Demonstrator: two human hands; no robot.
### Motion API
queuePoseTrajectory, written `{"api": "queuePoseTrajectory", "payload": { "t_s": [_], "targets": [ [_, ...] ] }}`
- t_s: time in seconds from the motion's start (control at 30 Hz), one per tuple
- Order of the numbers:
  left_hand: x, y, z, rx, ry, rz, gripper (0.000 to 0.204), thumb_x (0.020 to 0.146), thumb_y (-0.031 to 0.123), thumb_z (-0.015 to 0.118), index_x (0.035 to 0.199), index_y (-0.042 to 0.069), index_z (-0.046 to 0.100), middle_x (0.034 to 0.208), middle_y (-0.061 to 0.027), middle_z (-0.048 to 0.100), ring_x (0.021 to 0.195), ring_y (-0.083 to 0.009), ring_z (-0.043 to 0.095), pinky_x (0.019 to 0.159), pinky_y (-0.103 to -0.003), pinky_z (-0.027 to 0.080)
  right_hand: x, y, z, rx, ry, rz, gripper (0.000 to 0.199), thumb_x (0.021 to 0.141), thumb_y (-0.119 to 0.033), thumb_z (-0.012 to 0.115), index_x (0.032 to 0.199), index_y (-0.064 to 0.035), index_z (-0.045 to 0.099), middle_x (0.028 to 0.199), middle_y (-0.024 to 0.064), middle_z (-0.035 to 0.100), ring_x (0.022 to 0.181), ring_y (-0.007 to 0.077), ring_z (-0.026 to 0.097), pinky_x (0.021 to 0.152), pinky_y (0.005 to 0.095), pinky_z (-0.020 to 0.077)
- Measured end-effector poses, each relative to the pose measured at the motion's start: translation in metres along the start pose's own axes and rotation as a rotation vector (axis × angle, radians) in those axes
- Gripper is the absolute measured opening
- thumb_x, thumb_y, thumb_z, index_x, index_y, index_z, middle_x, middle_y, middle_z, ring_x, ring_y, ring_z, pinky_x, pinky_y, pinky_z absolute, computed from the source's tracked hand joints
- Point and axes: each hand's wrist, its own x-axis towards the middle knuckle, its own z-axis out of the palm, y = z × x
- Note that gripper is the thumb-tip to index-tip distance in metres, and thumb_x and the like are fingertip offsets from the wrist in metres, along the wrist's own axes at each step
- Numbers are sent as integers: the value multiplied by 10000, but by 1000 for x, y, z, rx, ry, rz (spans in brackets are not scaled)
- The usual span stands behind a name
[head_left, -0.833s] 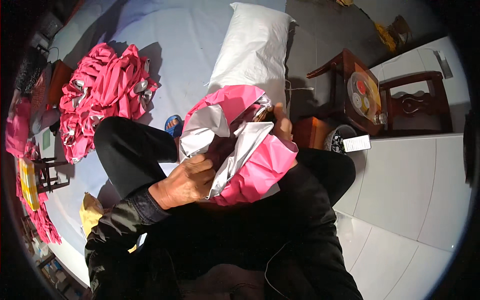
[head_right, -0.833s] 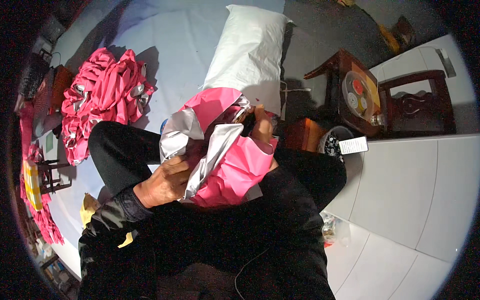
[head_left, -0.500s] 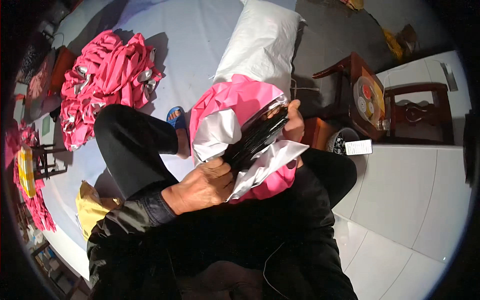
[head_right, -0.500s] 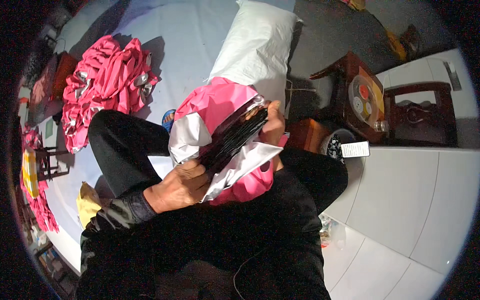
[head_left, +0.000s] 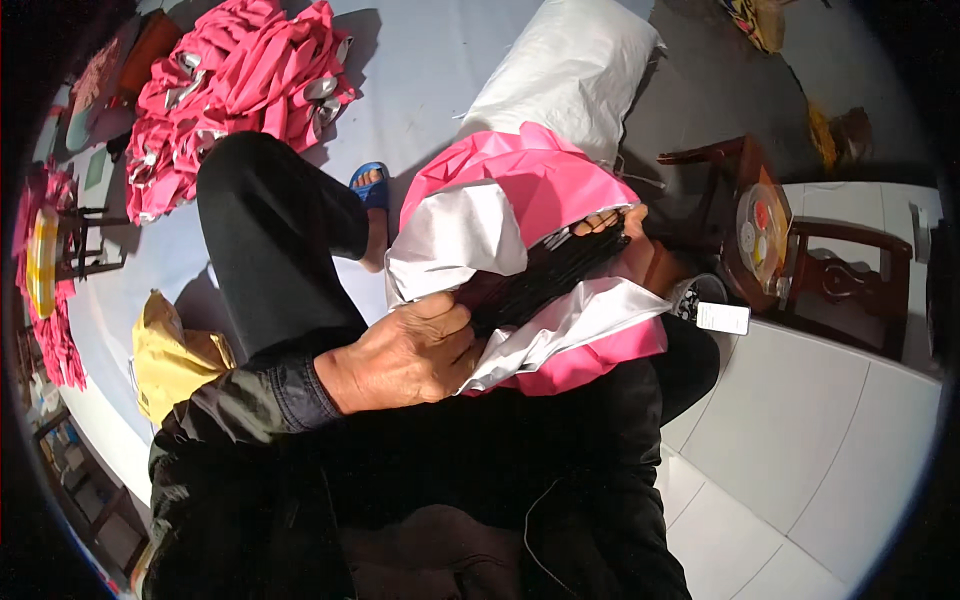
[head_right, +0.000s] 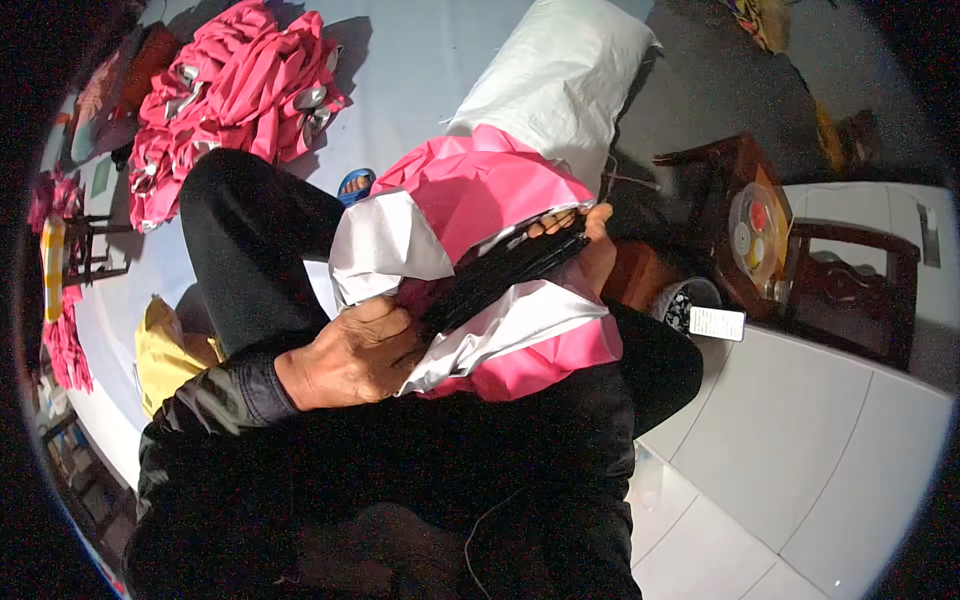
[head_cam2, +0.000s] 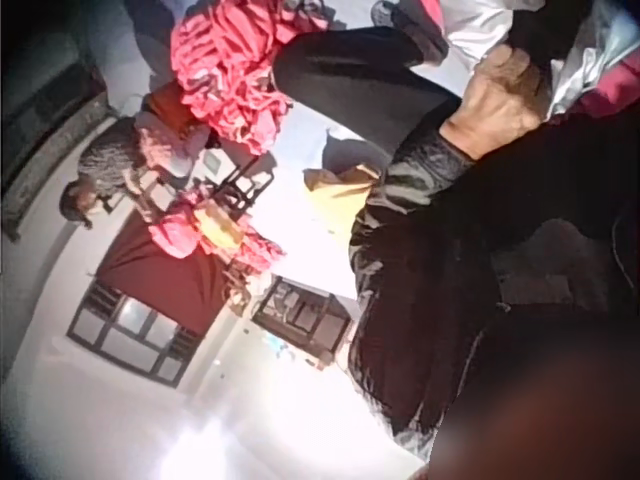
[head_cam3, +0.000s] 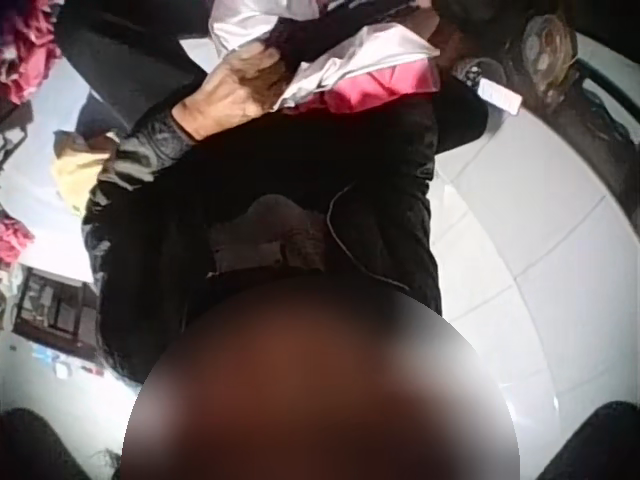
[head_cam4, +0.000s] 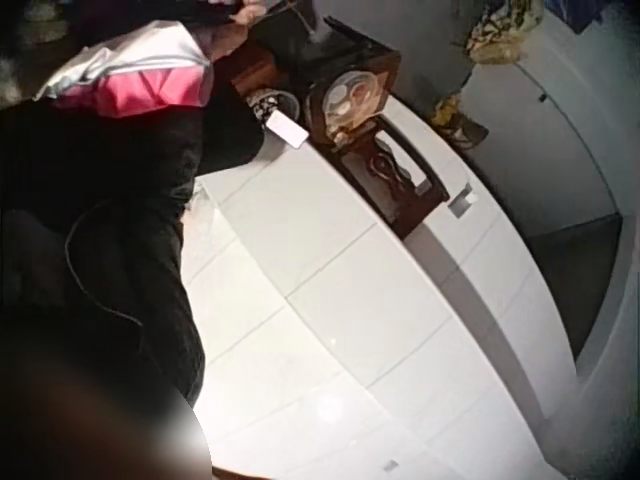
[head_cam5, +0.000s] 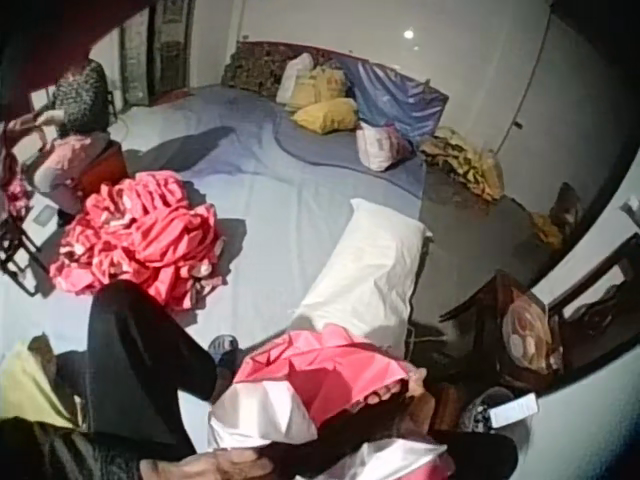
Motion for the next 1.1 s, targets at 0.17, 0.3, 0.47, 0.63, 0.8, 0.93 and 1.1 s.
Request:
{"api": "queuePoseTrajectory", "payload": {
  "t_s": [0.17,0.3,0.47,0.63,0.8,0.93,1.1],
  "targets": [
    [5,-2,-6,-27,22,37,315,621,123,669,900,-9,734,750,-30,603,779,-192,562,730,-304,460,-4,6,-4,298,51,15,377,993,-406,601,925,-36,626,877,108,651,894,305,648,917,485,548],
    [2,-5,-6,-2,40,71,312,617,126,671,891,-8,735,758,-32,620,783,-194,564,733,-301,459,-3,7,-11,449,114,-5,320,1007,-363,584,919,-58,623,871,106,654,903,303,649,921,489,546],
    [5,-9,-6,-29,28,113,289,613,132,669,859,-4,735,746,-27,624,795,-194,564,739,-301,456,5,2,-21,31,-286,-41,194,1012,-257,553,939,-92,624,927,121,680,961,300,664,923,494,548],
    [-1,-11,-6,-46,-15,118,230,594,142,661,779,16,714,723,-20,607,792,-196,557,734,-303,450,14,33,-17,60,-242,-139,193,1005,-273,560,961,-96,624,980,148,696,983,311,685,867,504,571],
    [2,-16,-6,-82,-74,174,157,572,148,651,693,49,669,697,-16,577,775,-203,548,729,-305,449,10,30,-18,-53,-148,-97,301,987,-367,600,999,-69,642,993,167,699,922,330,696,811,518,584],
    [6,-16,-3,-62,-16,154,97,557,149,643,619,78,620,679,-13,553,766,-208,541,720,-310,446,15,35,-24,62,-201,-188,467,949,-461,645,1074,-11,646,1054,192,703,924,352,701,815,521,584],
    [3,-20,0,-68,-69,177,151,540,134,634,675,67,650,716,-30,576,742,-219,551,688,-345,443,11,32,-9,88,-57,125,480,969,-485,605,1055,-15,647,960,183,706,816,346,696,750,498,587]
  ]
}}
